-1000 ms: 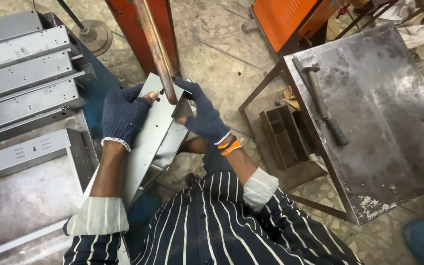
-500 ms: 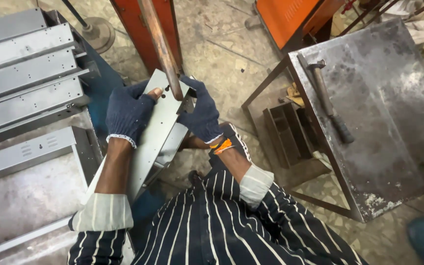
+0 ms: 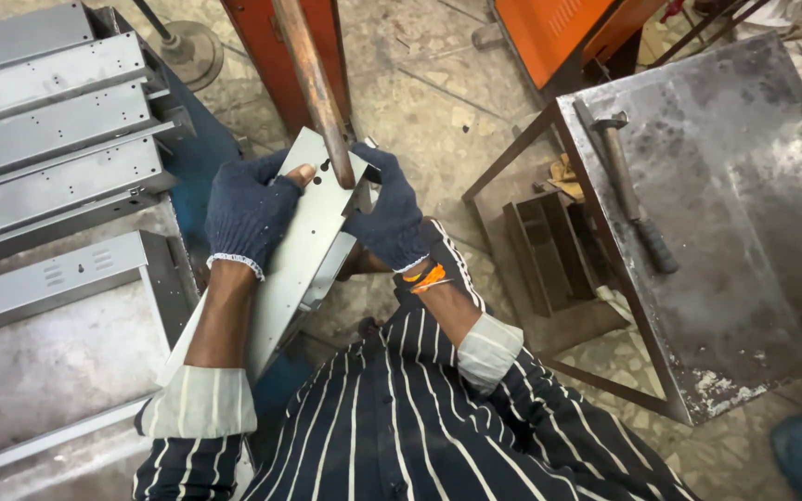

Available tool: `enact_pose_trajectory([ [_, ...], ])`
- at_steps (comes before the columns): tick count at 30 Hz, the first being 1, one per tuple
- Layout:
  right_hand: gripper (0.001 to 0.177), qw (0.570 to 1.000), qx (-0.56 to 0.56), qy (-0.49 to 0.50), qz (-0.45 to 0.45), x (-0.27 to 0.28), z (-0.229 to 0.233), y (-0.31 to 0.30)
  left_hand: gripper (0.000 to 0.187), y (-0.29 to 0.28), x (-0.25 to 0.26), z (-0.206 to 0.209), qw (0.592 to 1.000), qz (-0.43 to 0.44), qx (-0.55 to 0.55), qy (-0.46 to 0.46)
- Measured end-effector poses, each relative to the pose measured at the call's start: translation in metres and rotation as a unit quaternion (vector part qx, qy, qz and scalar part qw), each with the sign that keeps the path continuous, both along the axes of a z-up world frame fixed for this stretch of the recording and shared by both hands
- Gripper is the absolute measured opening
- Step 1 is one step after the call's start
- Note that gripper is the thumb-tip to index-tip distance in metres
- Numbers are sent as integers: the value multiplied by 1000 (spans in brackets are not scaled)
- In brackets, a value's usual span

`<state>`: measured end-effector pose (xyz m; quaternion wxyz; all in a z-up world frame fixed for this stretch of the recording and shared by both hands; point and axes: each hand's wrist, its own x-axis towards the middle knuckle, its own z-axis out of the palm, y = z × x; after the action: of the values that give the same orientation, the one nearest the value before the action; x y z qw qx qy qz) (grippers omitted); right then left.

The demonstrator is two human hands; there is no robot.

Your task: Using a spot welding machine to join metal plates and frames together.

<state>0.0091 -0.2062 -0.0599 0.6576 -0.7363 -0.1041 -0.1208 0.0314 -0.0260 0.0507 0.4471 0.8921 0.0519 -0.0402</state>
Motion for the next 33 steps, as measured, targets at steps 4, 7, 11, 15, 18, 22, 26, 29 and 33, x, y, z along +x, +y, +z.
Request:
enact_pose_trajectory([
  [4,86,1000,-2,11,1,3,-6,1,40,1,1,-6,1000,-13,4,-22],
  [7,86,1000,-22,0,-19,4,0,3,41,1,4,-7,1000,-9,6,-23],
  [11,83,1000,-8,14,-10,-2,-4,1,39,0,-1,-5,1000,2,5,-12],
  [15,76,977,-155,-142,-16,7,-4,-7,38,2,8,-6,1000,-12,-2,-22],
  [18,79,994,97,12,46,8,-16,-8,39,2,10,-18,999,-31,-15,-34],
  [22,83,993,-88,-67,-31,19,7,-19,37,-6,16,-10,998,-17,-29,-50],
  [26,86,995,-75,-57,-24,28,4,-19,37,-11,17,-9,998,4,-57,-41],
  [29,83,997,-67,-47,-14,28,-1,-21,36,-14,14,-9,997,28,-45,-48],
  [33,88,990,-134,29,-42,29,19,-19,36,-7,21,-14,996,27,-45,-75],
])
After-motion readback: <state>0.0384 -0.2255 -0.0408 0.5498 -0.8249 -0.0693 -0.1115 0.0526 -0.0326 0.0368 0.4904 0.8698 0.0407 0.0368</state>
